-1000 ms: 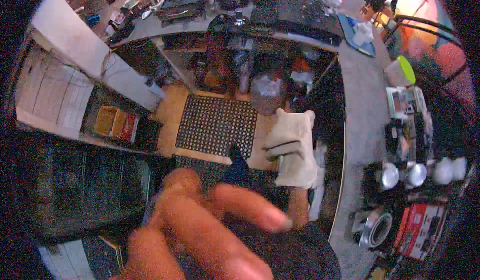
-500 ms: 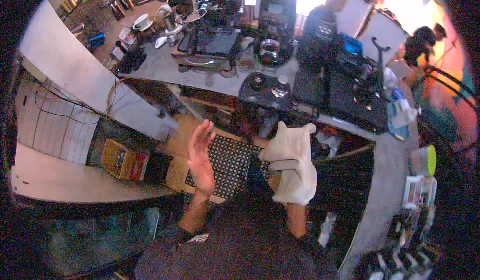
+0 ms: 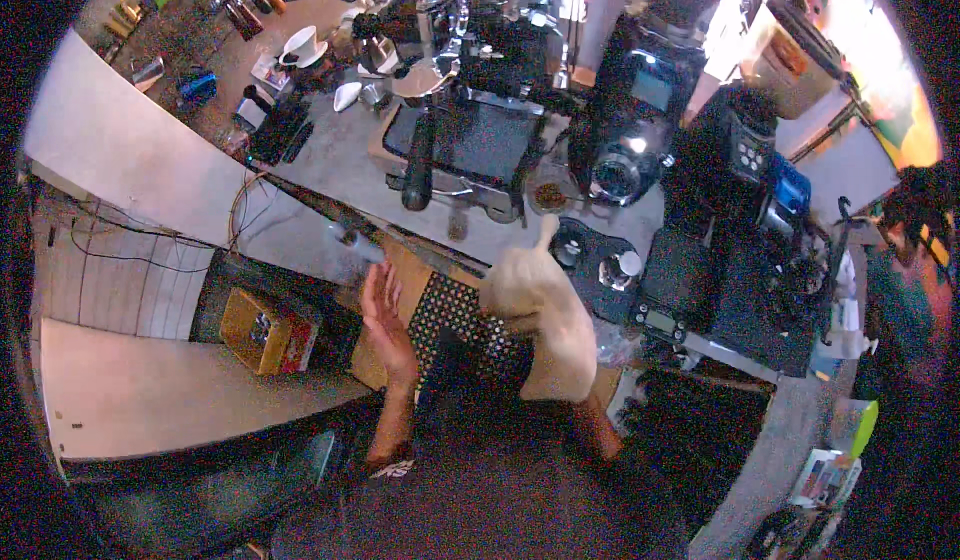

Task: The person wipes a metal pitcher and a white ceramic cup with a cloth at a coffee station. They then move to a counter with syrup bottles, pick up several bottles one by one, and place them on a wall-mounted rack. Finally, they wipe the countertop surface with the cloth.

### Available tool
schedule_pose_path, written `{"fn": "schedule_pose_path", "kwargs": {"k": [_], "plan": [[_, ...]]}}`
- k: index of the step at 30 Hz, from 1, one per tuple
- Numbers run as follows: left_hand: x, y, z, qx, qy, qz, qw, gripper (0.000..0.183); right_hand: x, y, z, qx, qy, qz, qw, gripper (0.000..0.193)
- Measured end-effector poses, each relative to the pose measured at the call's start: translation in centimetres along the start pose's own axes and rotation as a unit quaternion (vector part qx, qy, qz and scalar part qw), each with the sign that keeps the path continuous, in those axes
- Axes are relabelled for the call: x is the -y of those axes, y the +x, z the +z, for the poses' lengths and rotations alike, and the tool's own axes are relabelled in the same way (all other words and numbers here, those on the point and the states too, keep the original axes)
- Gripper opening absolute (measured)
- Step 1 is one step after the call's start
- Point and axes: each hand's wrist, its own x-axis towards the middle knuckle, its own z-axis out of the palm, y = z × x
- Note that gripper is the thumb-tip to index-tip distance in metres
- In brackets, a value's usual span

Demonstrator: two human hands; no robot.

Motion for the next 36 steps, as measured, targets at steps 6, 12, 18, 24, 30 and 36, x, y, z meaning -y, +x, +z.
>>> {"fn": "schedule_pose_path", "kwargs": {"k": [6,12,18,24,30,36], "plan": [[3.5,6.5,-3.9,0.043,-0.047,-0.006,0.998,0.075,-3.2,10.1,7.6,0.006,-0.162,-0.005,0.987,0.022],[5.5,13.7,-12.7,0.044,-0.098,-0.026,0.994,0.086,-5.0,15.7,14.8,-0.074,-0.219,0.023,0.973,0.021],[6.6,20.8,-20.4,0.039,-0.112,-0.004,0.993,0.076,-3.6,14.9,19.0,-0.242,-0.221,0.05,0.944,0.021],[10.9,22.8,-26.1,0.036,-0.153,-0.081,0.984,0.067,-1.8,15.1,26.7,-0.234,-0.393,0.046,0.888,0.021],[8.0,21.6,-24.9,0.05,-0.141,-0.081,0.985,0.069,-4.5,17.3,34.6,-0.154,-0.786,0.008,0.599,0.021],[9.1,21.6,-25.9,-0.014,-0.146,-0.093,0.985,0.071,-4.4,19.4,33.3,-0.067,-0.463,0.009,0.884,0.022]]}}
